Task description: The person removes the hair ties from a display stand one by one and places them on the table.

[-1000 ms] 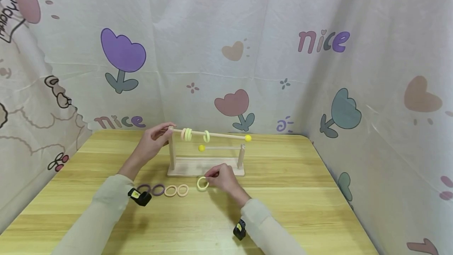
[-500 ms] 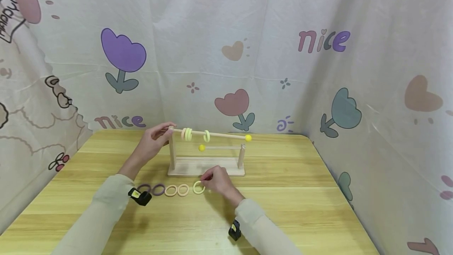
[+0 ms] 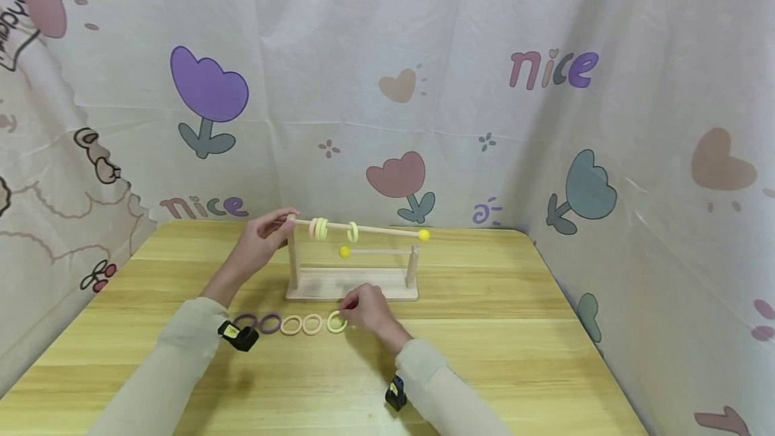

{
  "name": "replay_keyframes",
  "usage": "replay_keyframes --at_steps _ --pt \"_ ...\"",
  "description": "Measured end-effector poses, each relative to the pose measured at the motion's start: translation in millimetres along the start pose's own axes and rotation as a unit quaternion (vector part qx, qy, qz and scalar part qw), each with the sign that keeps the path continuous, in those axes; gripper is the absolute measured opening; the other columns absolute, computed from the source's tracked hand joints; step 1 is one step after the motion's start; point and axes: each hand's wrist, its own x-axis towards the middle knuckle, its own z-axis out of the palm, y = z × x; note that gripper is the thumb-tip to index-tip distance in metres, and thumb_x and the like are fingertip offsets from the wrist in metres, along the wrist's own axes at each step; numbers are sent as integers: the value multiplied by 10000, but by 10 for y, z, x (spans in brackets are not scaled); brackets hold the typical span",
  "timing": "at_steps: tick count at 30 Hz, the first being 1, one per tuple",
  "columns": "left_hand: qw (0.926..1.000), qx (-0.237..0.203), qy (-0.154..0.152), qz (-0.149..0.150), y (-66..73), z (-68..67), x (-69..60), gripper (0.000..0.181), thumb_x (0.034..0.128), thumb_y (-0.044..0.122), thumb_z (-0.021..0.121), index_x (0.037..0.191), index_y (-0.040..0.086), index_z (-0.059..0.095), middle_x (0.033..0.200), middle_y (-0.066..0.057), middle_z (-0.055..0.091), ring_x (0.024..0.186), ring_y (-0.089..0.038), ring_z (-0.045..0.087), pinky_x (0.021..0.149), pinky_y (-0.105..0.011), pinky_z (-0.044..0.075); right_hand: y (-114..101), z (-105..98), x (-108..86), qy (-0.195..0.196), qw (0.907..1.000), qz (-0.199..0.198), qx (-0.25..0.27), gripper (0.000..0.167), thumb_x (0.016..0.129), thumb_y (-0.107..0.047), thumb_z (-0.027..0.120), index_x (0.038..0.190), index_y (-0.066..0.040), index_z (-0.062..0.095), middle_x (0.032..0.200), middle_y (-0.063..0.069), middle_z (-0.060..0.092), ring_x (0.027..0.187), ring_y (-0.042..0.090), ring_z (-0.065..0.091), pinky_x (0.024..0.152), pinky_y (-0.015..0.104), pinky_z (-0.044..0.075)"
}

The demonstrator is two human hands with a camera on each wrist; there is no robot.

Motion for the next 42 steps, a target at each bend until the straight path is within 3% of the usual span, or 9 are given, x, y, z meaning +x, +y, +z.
replay_keyframes --at_steps 6,14,22,27,32,42 --pt "10000 11 56 10 -23 -3 -5 389 1077 311 555 1376 76 634 1271 -165 652 1175 -215 603 913 -135 500 -13 14 5 -20 9999 86 94 47 854 22 773 833 -3 807 784 105 779 597 3 590 558 151 499" --pt "10000 -10 49 -31 -11 -7 -3 388 1071 320 566 1375 88 636 1275 -150 653 1182 -218 596 966 -219 502 -18 22 18 -42 10000 44 -23 52 850 30 771 841 -5 808 794 104 782 602 -3 586 563 146 501" --pt "10000 39 33 -67 -6 -8 -10 395 1072 329 562 1383 96 632 1298 -164 649 1203 -265 597 931 -163 498 -44 30 8 -9 10000 2 12 47 859 27 774 839 -1 805 787 112 779 613 1 576 565 143 487" --pt "10000 36 52 -27 -5 -8 -19 388 1070 316 567 1382 94 634 1295 -162 654 1179 -228 600 965 -213 496 -48 41 2 2 9999 19 149 46 849 36 778 852 -4 800 790 122 774 608 11 578 560 150 503" --pt "10000 -5 53 -19 -3 -3 -20 379 1067 311 575 1373 96 639 1286 -155 657 1155 -187 599 931 -168 498 -39 36 -3 -3 10000 0 98 30 857 9 781 869 -11 801 816 111 782 631 7 593 589 150 520" --pt "10000 -4 9 -53 3 0 -19 396 1070 333 566 1386 104 630 1304 -157 649 1201 -255 598 919 -156 499 -28 3 -39 -92 9997 -201 -56 31 852 -7 799 880 4 796 829 105 785 673 11 612 633 153 530"
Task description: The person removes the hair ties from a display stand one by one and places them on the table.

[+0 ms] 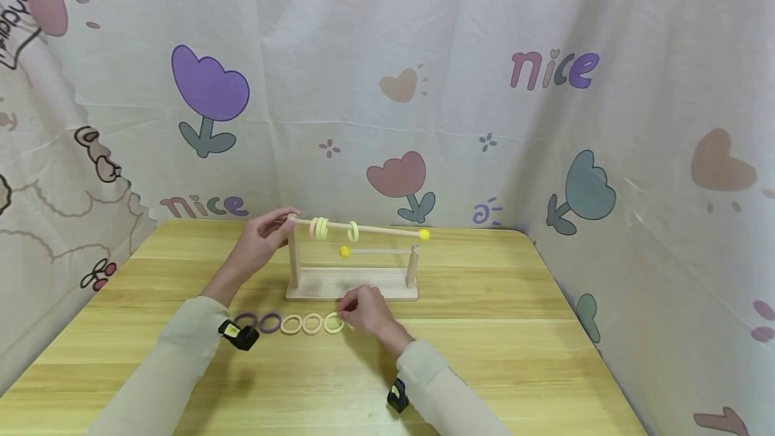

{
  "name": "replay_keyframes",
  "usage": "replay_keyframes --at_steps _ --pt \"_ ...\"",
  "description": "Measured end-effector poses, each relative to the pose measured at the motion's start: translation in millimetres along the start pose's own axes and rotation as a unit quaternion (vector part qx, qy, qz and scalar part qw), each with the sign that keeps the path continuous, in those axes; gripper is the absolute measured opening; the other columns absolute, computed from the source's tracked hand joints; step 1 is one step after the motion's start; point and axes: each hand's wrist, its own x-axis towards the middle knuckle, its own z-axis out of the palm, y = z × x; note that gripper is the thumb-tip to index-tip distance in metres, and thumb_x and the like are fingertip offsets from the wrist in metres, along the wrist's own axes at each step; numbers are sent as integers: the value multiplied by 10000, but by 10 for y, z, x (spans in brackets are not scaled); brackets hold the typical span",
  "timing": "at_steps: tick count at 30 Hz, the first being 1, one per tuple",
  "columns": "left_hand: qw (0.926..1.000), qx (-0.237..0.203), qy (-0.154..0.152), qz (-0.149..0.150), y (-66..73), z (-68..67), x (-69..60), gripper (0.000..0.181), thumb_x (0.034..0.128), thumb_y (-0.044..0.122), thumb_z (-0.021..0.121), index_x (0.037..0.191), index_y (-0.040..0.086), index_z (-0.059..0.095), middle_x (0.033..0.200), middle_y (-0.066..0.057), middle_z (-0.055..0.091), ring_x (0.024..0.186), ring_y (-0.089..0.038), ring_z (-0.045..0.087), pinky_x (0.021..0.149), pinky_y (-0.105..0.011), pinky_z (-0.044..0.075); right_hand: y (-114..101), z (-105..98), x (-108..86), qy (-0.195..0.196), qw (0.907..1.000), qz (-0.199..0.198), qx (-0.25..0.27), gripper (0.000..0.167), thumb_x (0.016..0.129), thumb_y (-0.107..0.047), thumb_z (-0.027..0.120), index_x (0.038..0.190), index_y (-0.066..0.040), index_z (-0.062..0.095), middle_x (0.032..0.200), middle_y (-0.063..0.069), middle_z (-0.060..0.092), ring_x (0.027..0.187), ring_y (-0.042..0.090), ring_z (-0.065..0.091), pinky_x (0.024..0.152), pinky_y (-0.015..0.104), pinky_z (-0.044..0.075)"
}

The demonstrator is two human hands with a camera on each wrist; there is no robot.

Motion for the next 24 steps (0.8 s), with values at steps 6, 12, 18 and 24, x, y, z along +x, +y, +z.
replay_keyframes --at_steps 6,12,18,24 --pt "10000 -3 -9 22 10 -3 -5 394 1069 332 567 1382 102 632 1303 -154 650 1201 -246 598 964 -218 495 -26 27 3 -40 10000 -32 -36 32 847 1 802 876 13 793 824 113 783 675 20 619 634 149 529" --pt "10000 -29 -1 38 17 3 -6 381 1069 320 569 1368 95 638 1282 -162 651 1181 -250 601 897 -173 520 -29 6 4 2 10000 -17 -46 32 854 10 791 883 -3 796 851 108 787 710 40 644 665 155 542" --pt "10000 -34 -4 62 17 11 1 375 1069 317 570 1361 92 641 1281 -161 654 1202 -277 601 983 -305 527 -84 -165 21 312 9995 -42 -72 29 887 -34 775 888 -32 804 853 80 788 716 62 639 658 161 533" --pt "9999 -78 5 77 12 9 4 372 1068 311 572 1359 89 642 1283 -159 653 1190 -251 594 1046 -447 496 -202 -402 82 1170 9930 -172 52 46 892 -63 778 851 -66 799 817 71 780 700 81 643 633 173 521"
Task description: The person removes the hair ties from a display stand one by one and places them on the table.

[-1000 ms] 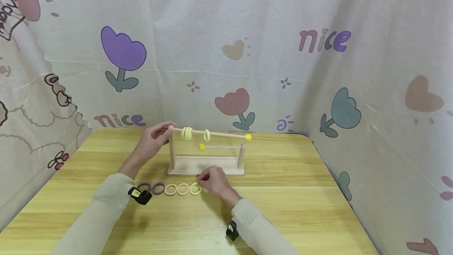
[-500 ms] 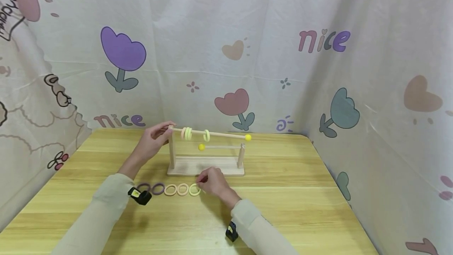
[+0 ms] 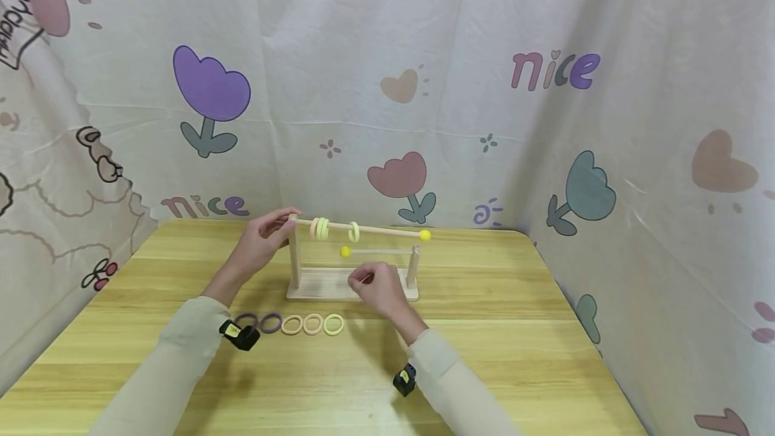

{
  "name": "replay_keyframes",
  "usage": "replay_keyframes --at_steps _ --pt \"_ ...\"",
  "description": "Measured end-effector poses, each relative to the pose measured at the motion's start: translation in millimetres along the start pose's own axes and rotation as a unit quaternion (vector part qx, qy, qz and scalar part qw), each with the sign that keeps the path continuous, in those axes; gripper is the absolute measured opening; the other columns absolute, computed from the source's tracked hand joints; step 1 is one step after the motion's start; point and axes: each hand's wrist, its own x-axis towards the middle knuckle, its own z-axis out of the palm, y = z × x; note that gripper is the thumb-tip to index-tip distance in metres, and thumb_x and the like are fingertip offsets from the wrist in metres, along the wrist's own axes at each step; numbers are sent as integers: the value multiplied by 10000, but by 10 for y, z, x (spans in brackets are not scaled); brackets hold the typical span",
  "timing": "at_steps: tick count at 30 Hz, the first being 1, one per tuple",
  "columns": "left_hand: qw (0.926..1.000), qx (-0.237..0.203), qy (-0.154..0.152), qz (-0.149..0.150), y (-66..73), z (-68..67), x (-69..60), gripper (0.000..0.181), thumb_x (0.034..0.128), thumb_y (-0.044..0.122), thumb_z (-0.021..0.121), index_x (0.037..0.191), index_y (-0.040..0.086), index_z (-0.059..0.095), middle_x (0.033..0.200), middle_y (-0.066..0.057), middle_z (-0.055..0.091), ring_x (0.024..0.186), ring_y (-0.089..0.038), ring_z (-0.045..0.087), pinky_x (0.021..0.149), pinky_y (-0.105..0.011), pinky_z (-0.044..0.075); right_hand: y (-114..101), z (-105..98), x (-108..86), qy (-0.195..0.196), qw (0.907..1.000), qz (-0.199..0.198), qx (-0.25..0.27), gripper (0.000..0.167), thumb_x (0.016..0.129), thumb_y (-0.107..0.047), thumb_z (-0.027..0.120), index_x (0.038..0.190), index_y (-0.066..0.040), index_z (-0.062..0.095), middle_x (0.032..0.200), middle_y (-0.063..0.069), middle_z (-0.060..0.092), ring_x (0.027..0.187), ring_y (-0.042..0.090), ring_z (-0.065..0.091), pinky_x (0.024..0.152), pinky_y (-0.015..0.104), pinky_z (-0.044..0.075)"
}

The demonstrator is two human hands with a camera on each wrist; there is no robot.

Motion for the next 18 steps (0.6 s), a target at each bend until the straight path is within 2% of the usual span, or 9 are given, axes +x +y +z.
replay_keyframes --at_steps 6,13,18 --pt "10000 24 -14 -38 -1 -4 4 384 1070 323 567 1372 96 636 1293 -154 649 1188 -236 587 1038 -395 495 -139 -143 111 982 9946 13 323 53 882 -85 799 894 -34 793 868 112 787 750 127 694 700 197 579" --pt "10000 54 -3 -40 -15 -15 2 381 1069 320 569 1371 97 636 1274 -152 648 1147 -177 593 928 -202 521 -228 -172 207 1947 9774 -330 756 74 837 -24 815 899 5 787 835 170 783 740 273 753 705 283 635" --pt "10000 59 7 26 -19 -9 6 372 1072 308 566 1366 93 639 1266 -148 654 1120 -126 588 976 -254 511 -224 -116 247 2486 9625 -705 820 78 836 -9 809 903 11 776 847 166 778 744 277 750 731 348 648"
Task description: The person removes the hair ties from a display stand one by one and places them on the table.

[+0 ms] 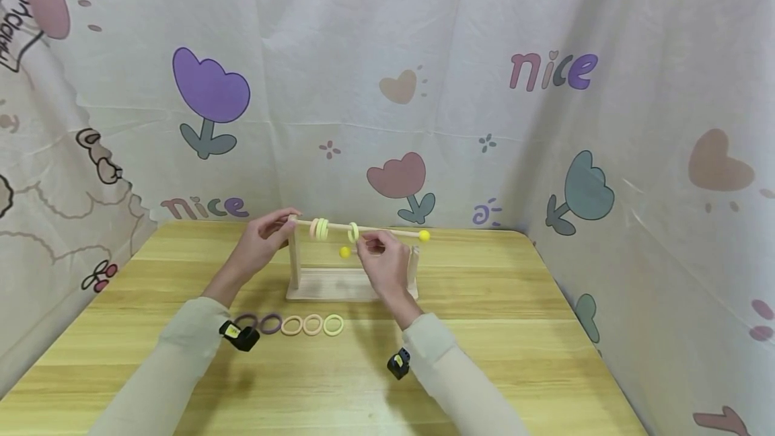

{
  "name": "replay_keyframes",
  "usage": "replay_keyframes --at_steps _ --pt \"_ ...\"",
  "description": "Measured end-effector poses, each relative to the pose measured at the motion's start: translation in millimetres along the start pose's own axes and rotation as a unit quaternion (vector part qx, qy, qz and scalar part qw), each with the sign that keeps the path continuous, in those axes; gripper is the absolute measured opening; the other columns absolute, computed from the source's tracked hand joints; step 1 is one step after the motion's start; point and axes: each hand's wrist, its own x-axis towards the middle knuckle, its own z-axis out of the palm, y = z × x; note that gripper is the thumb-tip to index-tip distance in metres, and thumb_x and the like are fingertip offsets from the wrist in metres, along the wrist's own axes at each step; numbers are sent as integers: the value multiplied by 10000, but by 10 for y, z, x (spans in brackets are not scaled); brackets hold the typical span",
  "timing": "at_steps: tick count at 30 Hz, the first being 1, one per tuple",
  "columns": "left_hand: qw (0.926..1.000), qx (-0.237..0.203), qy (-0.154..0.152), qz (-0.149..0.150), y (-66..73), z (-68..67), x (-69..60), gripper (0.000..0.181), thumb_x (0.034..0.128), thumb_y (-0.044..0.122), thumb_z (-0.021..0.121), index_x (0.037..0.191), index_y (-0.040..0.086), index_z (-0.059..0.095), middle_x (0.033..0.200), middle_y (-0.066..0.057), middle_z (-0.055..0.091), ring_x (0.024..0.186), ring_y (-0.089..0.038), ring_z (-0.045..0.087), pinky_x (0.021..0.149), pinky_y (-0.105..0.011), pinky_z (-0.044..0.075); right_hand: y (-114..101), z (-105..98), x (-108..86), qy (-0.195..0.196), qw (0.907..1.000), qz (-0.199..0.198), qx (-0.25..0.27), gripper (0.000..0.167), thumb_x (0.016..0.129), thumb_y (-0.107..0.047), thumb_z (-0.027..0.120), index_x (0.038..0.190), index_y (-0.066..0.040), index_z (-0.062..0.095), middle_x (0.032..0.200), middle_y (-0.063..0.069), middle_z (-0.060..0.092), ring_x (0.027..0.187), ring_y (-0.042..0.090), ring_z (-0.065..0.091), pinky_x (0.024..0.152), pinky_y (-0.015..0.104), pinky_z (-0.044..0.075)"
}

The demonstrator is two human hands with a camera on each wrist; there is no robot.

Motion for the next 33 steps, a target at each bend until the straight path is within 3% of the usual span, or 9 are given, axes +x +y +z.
replay_keyframes --at_steps 4,9,13,18,25,33 --pt "10000 19 -4 19 -2 3 -6 367 1076 298 556 1368 92 640 1267 -157 655 1130 -133 589 982 -239 504 5 43 -2 272 9996 -99 -31 81 822 -6 816 889 -1 771 834 149 777 724 252 748 696 304 641" --pt "10000 -55 5 -14 -3 0 -8 361 1073 294 563 1361 92 646 1266 -167 656 1134 -159 590 945 -170 491 17 88 -2 339 9991 -41 -236 75 811 -42 833 857 -15 780 773 122 776 671 218 744 637 204 600" --pt "10000 -45 -4 23 -4 2 -4 363 1072 291 567 1364 90 643 1267 -161 657 1120 -126 588 988 -235 500 18 112 1 369 9987 -13 -353 83 811 -49 832 857 -1 783 767 120 779 663 223 750 622 187 586" --pt "10000 -70 -20 24 -3 4 4 364 1071 301 570 1360 93 643 1266 -143 656 1106 -88 585 1047 -345 492 15 104 -1 420 9990 25 -156 71 822 -2 808 884 21 779 800 151 781 693 251 757 656 209 608" --pt "10000 -59 15 35 -8 1 0 365 1071 295 568 1364 90 642 1261 -154 656 1098 -78 586 1008 -262 498 45 29 2 644 9974 230 243 88 822 57 785 905 28 782 835 189 781 721 284 759 674 154 593" --pt "10000 -76 16 34 -13 5 10 384 1072 283 566 1365 44 633 1264 -174 660 1114 -117 586 1035 -268 477 108 -91 11 798 9960 274 288 95 835 58 791 930 48 790 866 223 780 752 365 755 677 87 545"
